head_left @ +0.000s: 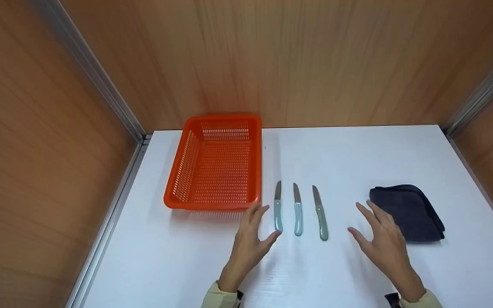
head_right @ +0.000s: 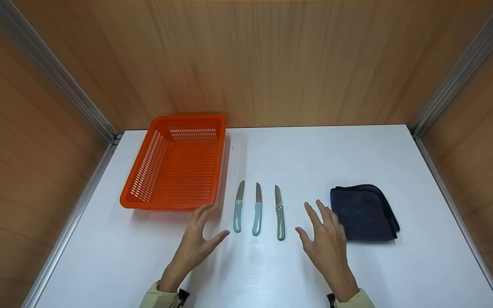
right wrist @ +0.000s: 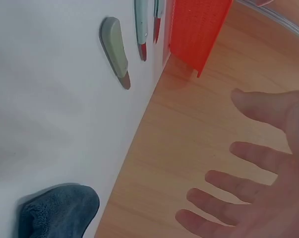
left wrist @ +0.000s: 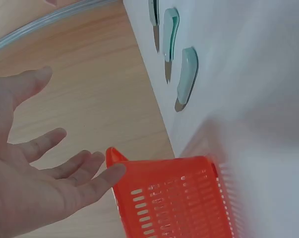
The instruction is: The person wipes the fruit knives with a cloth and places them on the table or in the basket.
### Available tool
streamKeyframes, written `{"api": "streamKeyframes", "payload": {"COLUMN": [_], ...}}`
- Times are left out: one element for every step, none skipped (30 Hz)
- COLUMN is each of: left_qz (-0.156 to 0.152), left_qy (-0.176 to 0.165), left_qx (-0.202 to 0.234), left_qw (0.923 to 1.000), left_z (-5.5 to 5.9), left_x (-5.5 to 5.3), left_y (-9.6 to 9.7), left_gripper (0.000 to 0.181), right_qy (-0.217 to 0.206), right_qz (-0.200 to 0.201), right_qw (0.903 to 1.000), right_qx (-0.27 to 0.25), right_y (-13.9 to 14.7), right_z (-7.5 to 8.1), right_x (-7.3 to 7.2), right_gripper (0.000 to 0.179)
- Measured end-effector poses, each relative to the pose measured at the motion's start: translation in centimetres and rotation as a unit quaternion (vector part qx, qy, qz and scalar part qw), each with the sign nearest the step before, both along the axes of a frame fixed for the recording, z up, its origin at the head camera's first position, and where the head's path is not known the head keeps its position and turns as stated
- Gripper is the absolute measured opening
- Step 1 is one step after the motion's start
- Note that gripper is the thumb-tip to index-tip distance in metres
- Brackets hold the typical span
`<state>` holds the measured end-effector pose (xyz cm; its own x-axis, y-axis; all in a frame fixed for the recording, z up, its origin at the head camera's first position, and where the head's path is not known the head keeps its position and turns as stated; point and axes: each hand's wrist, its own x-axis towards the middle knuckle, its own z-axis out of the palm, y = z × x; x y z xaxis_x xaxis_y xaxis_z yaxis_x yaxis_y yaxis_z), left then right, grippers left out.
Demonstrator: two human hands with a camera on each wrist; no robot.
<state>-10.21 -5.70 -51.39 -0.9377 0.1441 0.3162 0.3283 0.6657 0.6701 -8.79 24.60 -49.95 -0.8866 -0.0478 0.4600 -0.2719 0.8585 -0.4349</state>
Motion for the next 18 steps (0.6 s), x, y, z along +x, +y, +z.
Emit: {"api": "streamKeyframes", "payload": {"left_qz": [0.001, 0.0, -0.001, -0.004, -0.008, -0.012, -0.014, -0.016, -0.016, -0.014, -0.01, -0.005, 0.0, 0.005, 0.012, 0.019, 0.026, 0.034], "left_qy": [-0.006, -0.013, -0.023, -0.036, -0.052, -0.071, -0.091, -0.111, -0.131, -0.148, -0.16, -0.167, -0.173, -0.176, -0.177, -0.175, -0.173, -0.172], "left_qx": [0.005, 0.011, 0.018, 0.029, 0.043, 0.056, 0.068, 0.081, 0.093, 0.104, 0.11, 0.113, 0.118, 0.122, 0.126, 0.129, 0.131, 0.132], "left_qw": [1.0, 0.9999, 0.9996, 0.9989, 0.9977, 0.9958, 0.9934, 0.9904, 0.9868, 0.9834, 0.9809, 0.9794, 0.9779, 0.9768, 0.9761, 0.9759, 0.9757, 0.9756], "left_z": [-0.1, -0.2, -0.3, -0.5, -0.6, -0.7, -0.9, -1.1, -1.3, -1.5, -1.7, -1.8, -2.0, -2.2, -2.4, -2.6, -2.8, -2.9], "left_x": [0.0, -0.1, -0.2, -0.3, -0.5, -0.7, -0.8, -1.0, -1.2, -1.3, -1.4, -1.6, -1.7, -1.9, -2.0, -2.1, -2.2, -2.3], "left_y": [0.1, 0.3, 0.4, 0.5, 0.7, 0.8, 1.0, 1.1, 1.2, 1.4, 1.5, 1.6, 1.7, 1.8, 2.0, 2.1, 2.2, 2.3], "left_gripper": [0.066, 0.065, 0.064, 0.063, 0.061, 0.059, 0.056, 0.054, 0.053, 0.051, 0.05, 0.049, 0.049, 0.048, 0.047, 0.046, 0.046, 0.045], "right_qy": [0.004, 0.007, 0.008, 0.007, 0.005, 0.002, -0.001, -0.004, -0.006, -0.008, -0.008, -0.008, -0.008, -0.008, -0.008, -0.008, -0.007, -0.008], "right_qz": [-0.001, -0.003, -0.004, -0.006, -0.008, -0.01, -0.012, -0.014, -0.015, -0.016, -0.017, -0.017, -0.018, -0.018, -0.019, -0.02, -0.022, -0.024], "right_qw": [1.0, 1.0, 1.0, 1.0, 1.0, 0.9999, 0.9999, 0.9999, 0.9999, 0.9998, 0.9998, 0.9998, 0.9998, 0.9998, 0.9998, 0.9997, 0.9997, 0.9996], "right_qx": [-0.002, -0.002, -0.003, -0.002, -0.001, -0.001, -0.001, 0.0, 0.002, 0.002, 0.002, 0.003, 0.005, 0.007, 0.008, 0.008, 0.01, 0.01], "right_y": [0.1, 0.2, 0.4, 0.5, 0.6, 0.7, 0.8, 1.0, 1.1, 1.3, 1.4, 1.6, 1.8, 1.9, 2.1, 2.3, 2.4, 2.5], "right_z": [-0.1, -0.1, -0.2, -0.2, -0.3, -0.3, -0.4, -0.5, -0.6, -0.8, -0.9, -1.1, -1.2, -1.3, -1.5, -1.6, -1.7, -1.8], "right_x": [0.0, -0.1, -0.1, -0.1, 0.0, 0.0, 0.0, -0.1, -0.1, -0.2, -0.3, -0.4, -0.4, -0.5, -0.6, -0.6, -0.6, -0.7], "right_gripper": [0.064, 0.063, 0.063, 0.063, 0.063, 0.062, 0.062, 0.062, 0.061, 0.06, 0.06, 0.059, 0.058, 0.058, 0.057, 0.057, 0.056, 0.056]}}
